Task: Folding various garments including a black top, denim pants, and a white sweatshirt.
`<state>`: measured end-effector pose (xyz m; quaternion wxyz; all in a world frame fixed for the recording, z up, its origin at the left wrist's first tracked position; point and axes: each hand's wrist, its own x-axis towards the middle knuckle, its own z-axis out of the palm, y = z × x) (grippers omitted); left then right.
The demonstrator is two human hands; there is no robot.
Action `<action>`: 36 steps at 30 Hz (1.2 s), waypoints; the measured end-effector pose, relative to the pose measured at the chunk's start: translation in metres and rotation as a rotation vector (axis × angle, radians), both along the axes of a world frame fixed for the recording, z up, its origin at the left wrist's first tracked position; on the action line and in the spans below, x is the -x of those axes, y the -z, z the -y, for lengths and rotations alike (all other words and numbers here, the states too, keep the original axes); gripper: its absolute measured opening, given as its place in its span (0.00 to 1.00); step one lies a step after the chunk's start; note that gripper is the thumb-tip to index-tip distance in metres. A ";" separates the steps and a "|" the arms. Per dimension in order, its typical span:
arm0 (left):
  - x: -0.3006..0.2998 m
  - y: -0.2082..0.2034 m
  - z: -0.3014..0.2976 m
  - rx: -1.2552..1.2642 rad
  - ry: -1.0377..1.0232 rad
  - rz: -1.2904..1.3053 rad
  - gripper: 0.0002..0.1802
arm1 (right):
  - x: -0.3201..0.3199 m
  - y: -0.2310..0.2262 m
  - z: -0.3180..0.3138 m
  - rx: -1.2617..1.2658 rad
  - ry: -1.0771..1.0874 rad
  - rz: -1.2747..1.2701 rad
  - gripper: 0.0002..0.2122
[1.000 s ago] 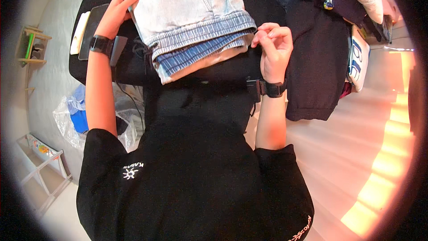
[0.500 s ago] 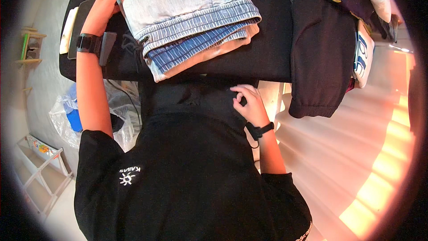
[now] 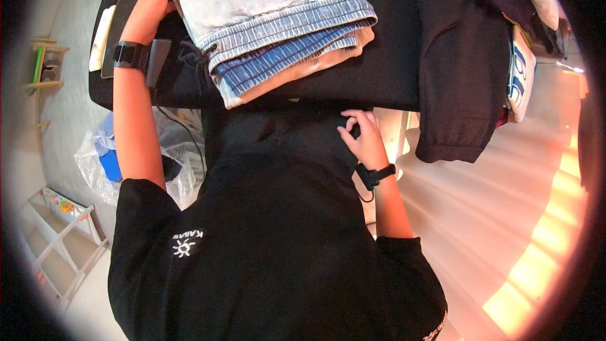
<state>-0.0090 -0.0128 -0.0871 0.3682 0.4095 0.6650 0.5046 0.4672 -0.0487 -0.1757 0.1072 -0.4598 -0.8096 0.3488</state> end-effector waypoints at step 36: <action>-0.002 0.002 -0.004 -0.012 0.012 0.010 0.18 | -0.056 0.047 -0.009 0.079 0.409 -0.304 0.25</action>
